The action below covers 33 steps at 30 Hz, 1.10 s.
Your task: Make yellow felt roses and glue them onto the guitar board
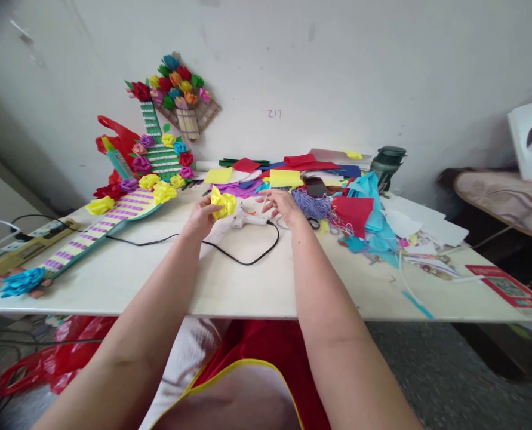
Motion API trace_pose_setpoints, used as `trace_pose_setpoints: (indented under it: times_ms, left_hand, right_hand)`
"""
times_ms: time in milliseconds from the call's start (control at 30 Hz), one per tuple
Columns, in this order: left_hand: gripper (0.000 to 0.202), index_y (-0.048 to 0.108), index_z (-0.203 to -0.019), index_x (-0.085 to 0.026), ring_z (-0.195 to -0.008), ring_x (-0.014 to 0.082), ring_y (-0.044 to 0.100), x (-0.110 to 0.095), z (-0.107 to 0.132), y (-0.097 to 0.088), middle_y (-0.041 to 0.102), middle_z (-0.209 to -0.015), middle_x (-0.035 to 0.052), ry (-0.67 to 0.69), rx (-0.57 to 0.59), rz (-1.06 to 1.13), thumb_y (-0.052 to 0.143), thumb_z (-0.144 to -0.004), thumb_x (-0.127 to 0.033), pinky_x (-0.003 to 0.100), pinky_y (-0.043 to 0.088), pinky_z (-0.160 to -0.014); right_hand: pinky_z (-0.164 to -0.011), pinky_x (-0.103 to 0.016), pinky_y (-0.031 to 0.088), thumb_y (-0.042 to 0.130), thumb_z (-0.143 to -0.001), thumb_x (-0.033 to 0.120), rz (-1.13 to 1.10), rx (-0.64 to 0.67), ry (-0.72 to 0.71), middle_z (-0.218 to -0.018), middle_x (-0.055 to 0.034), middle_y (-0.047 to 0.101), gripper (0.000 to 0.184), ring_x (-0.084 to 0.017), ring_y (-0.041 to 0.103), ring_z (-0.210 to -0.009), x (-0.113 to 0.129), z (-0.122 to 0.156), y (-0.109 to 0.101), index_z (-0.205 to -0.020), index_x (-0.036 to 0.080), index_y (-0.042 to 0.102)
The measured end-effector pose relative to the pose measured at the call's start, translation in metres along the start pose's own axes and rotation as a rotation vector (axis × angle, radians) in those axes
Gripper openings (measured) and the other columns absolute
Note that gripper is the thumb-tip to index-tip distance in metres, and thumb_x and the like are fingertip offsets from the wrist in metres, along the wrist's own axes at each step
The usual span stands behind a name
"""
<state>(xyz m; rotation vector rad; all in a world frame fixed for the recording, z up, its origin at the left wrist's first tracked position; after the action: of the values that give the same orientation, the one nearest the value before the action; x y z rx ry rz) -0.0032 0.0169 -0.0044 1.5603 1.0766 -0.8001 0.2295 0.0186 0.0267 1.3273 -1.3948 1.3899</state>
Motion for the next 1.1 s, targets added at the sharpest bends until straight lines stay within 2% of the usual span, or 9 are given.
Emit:
trace_pose_setpoints:
  times_ms: [133,233,300,433,500,600,800,967,1100]
  left_hand:
    - [0.037,0.058,-0.077,-0.018,-0.075,0.0193,0.067,0.000,0.001,0.000,0.066,-0.073,0.0002,-0.017,-0.006,-0.018,0.078,-0.045,-0.020,0.027,0.047,-0.063]
    - [0.037,0.058,-0.077,-0.018,-0.077,0.0202,0.068,-0.001,0.002,0.001,0.066,-0.073,0.0006,-0.017,0.006,-0.028,0.077,-0.045,-0.020,0.027,0.048,-0.063]
    - [0.038,0.059,-0.079,-0.018,-0.080,0.0213,0.068,-0.001,0.002,0.001,0.066,-0.073,0.0006,-0.014,0.021,-0.030,0.077,-0.046,-0.020,0.028,0.050,-0.067]
    - [0.036,0.059,-0.077,-0.017,-0.083,0.0226,0.069,-0.001,0.002,0.002,0.066,-0.073,0.0012,-0.016,0.039,-0.029,0.076,-0.046,-0.020,0.030,0.052,-0.071]
    - [0.035,0.060,-0.076,-0.017,-0.082,0.0224,0.069,-0.001,0.002,0.001,0.067,-0.073,0.0012,-0.016,0.040,-0.039,0.077,-0.046,-0.021,0.029,0.052,-0.069]
    - [0.034,0.061,-0.075,-0.017,-0.078,0.0212,0.069,0.000,0.001,0.001,0.066,-0.070,0.0002,-0.017,0.047,-0.054,0.077,-0.046,-0.022,0.027,0.050,-0.065]
    - [0.034,0.061,-0.074,-0.017,-0.076,0.0208,0.068,-0.003,0.004,0.004,0.067,-0.070,0.0011,-0.030,0.082,-0.068,0.078,-0.045,-0.023,0.027,0.048,-0.063]
    - [0.034,0.062,-0.075,-0.018,-0.073,0.0203,0.067,-0.002,0.004,0.004,0.067,-0.070,0.0004,-0.026,0.089,-0.067,0.077,-0.045,-0.022,0.028,0.049,-0.063]
    - [0.034,0.061,-0.076,-0.017,-0.071,0.0190,0.066,-0.001,0.002,0.002,0.066,-0.069,0.0002,-0.014,0.084,-0.064,0.074,-0.045,-0.020,0.027,0.048,-0.061]
  right_hand:
    - [-0.055,-0.018,0.044,0.049,-0.088,0.018,0.232,-0.053,-0.081,-0.112,-0.0093,0.074,0.040,-0.013,0.072,-0.079,-0.002,-0.004,0.004,-0.126,0.017,0.063]
    - [-0.068,-0.022,0.048,0.052,-0.093,0.027,0.476,-0.137,-0.152,-0.099,-0.0054,0.075,0.032,-0.014,0.069,-0.077,-0.003,-0.007,0.008,-0.119,0.019,0.068]
    - [-0.077,-0.025,0.048,0.054,-0.093,0.033,0.656,-0.201,-0.216,-0.095,-0.0055,0.074,0.029,-0.017,0.068,-0.087,-0.001,-0.007,0.009,-0.109,0.019,0.074]
    - [-0.090,-0.026,0.043,0.056,-0.092,0.031,0.884,-0.252,-0.370,-0.116,-0.0103,0.068,0.025,-0.021,0.060,-0.109,0.006,-0.007,0.011,-0.094,0.017,0.076]
    - [-0.088,-0.025,0.042,0.050,-0.094,0.027,0.885,-0.184,-0.404,-0.113,-0.0107,0.068,0.026,-0.019,0.060,-0.104,0.007,-0.007,0.013,-0.096,0.016,0.074]
    - [-0.078,-0.024,0.042,0.045,-0.096,0.028,0.848,-0.079,-0.352,-0.091,-0.0070,0.070,0.030,-0.018,0.059,-0.086,0.008,-0.006,0.016,-0.097,0.015,0.071]
    - [-0.069,-0.022,0.038,0.045,-0.095,0.038,0.645,-0.063,-0.341,-0.078,-0.0008,0.065,0.034,-0.015,0.054,-0.074,0.013,0.002,0.020,-0.104,0.017,0.071]
    - [-0.066,-0.023,0.037,0.049,-0.089,0.038,0.578,-0.001,-0.349,-0.066,0.0010,0.057,0.033,-0.012,0.047,-0.064,0.014,0.005,0.018,-0.076,0.016,0.070]
    - [-0.061,-0.024,0.035,0.055,-0.084,0.040,0.529,-0.017,-0.329,-0.062,0.0011,0.055,0.031,-0.012,0.046,-0.063,0.012,0.005,0.014,-0.068,0.016,0.067]
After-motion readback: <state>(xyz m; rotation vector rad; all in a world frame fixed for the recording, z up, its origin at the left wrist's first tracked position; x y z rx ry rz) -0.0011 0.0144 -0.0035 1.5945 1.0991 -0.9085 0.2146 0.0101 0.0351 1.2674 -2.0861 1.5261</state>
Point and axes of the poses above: each hand's wrist, its own z-axis away from the middle knuckle, its own y-axis out of the palm, x = y × z, the point moved 1 cm from there along -z, towards the middle knuckle
